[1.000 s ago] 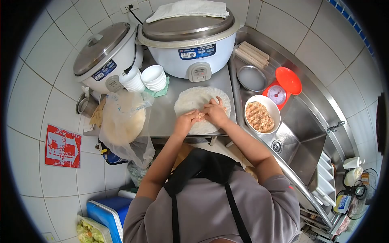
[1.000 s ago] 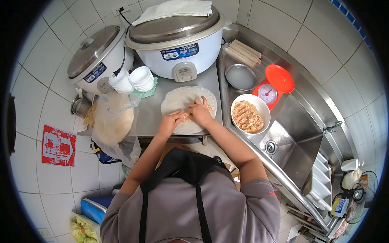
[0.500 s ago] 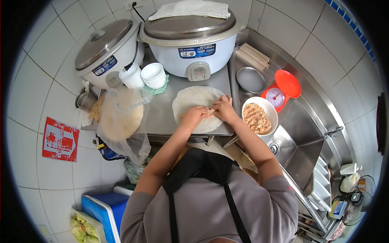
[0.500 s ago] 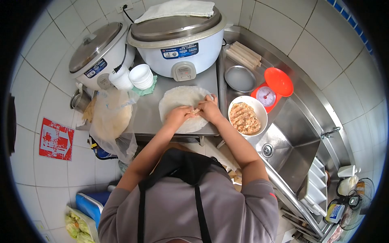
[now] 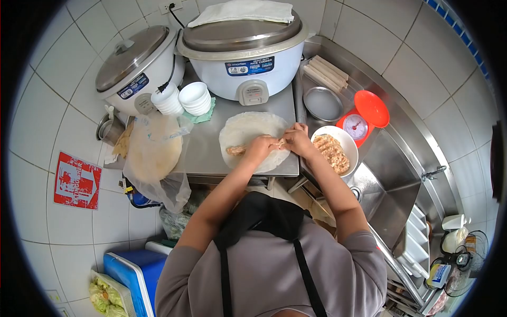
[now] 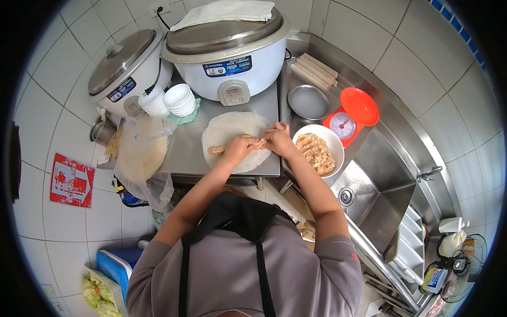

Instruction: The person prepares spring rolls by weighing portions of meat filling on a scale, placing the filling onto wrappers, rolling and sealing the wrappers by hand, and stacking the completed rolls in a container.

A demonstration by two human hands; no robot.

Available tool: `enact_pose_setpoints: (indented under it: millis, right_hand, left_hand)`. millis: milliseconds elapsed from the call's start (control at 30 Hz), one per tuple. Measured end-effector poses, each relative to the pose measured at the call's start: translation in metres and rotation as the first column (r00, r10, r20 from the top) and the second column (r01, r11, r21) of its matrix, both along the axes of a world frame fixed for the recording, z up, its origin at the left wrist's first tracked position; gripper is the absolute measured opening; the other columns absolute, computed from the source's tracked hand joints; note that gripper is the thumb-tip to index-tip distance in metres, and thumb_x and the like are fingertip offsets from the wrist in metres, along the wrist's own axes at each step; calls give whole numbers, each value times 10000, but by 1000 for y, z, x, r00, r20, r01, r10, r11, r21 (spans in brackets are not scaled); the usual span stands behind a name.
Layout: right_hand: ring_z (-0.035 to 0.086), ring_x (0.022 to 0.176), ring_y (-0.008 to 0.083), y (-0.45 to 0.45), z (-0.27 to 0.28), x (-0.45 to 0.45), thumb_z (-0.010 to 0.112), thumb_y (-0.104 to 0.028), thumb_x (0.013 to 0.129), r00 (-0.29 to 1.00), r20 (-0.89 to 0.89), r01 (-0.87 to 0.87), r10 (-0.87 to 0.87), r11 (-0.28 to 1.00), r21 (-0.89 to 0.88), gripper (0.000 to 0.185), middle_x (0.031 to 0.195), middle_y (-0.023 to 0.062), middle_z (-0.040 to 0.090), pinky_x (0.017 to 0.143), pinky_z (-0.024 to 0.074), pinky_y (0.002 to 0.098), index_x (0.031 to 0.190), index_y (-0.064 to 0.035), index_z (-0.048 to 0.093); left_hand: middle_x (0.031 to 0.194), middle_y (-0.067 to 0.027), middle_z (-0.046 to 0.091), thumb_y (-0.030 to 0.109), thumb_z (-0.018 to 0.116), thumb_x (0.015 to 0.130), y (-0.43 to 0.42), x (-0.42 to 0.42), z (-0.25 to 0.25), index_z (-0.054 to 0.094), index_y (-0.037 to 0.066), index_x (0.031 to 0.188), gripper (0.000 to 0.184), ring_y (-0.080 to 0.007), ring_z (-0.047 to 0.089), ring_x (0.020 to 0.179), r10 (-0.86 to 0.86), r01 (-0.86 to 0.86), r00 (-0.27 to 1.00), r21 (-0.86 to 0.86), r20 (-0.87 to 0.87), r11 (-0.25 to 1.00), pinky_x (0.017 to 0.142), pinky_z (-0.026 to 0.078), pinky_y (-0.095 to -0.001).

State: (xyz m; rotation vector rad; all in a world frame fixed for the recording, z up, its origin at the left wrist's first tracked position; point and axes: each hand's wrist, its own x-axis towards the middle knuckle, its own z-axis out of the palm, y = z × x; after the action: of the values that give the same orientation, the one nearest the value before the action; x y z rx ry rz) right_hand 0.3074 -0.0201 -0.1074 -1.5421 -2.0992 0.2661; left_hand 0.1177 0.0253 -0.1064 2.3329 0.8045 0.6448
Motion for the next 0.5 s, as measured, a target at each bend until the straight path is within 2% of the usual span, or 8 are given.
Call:
enact_pose_setpoints:
  millis: [133, 233, 333, 433, 467, 500]
  right_hand:
    - [461, 898, 195, -5, 12, -5, 757, -325, 570, 998, -64, -2, 2, 1000, 6, 336, 770, -35, 585, 986, 210, 472, 865, -173, 706]
    - [458, 902, 193, 2, -3, -2, 755, -348, 568, 999, 45, 26, -28, 999, 48, 387, 757, -46, 570, 987, 195, 456, 920, -194, 711]
    - [461, 912, 192, -3, 2, 1, 753, -324, 580, 999, -37, 5, -3, 999, 34, 347, 772, -40, 576, 992, 191, 470, 896, -185, 714]
    - [463, 922, 188, -5, 2, 8, 754, -318, 583, 999, -33, 24, -23, 999, 40, 343, 781, -35, 580, 1000, 187, 477, 893, -176, 713]
    - [469, 930, 187, -5, 2, 7, 751, -314, 573, 1000, -11, 29, -29, 999, 37, 328, 816, -43, 598, 1010, 186, 523, 862, -165, 709]
    - [468, 933, 187, -5, 1, 7, 750, -313, 575, 999, 18, 32, -32, 999, 28, 325, 815, -43, 597, 1012, 186, 525, 862, -165, 709]
  left_hand:
    - [1027, -148, 610, 209, 701, 731, 7, -16, -1, 612, 53, 1087, 399, -307, 593, 922, 61, -82, 982, 113, 178, 990, 791, 461, -346]
    - [1030, -139, 611, 184, 695, 743, 13, -54, 20, 605, 56, 1107, 397, -294, 592, 948, 128, -152, 979, 146, 156, 978, 811, 461, -330]
    - [983, -109, 618, 157, 688, 749, 1, -90, 32, 630, 46, 1041, 318, -274, 591, 938, 161, -161, 986, -8, 38, 987, 807, 468, -329]
    - [923, -89, 613, 133, 687, 745, -23, -110, 15, 644, 37, 949, 229, -257, 595, 880, -43, 31, 997, 180, 60, 983, 767, 478, -331]
    - [916, -84, 613, 127, 691, 739, -26, -110, 11, 644, 37, 929, 215, -255, 594, 867, -71, 60, 996, 172, 54, 983, 758, 478, -332]
    - [909, -80, 612, 120, 695, 732, -31, -109, 5, 644, 38, 908, 202, -252, 593, 854, -98, 89, 994, 161, 48, 983, 749, 479, -333]
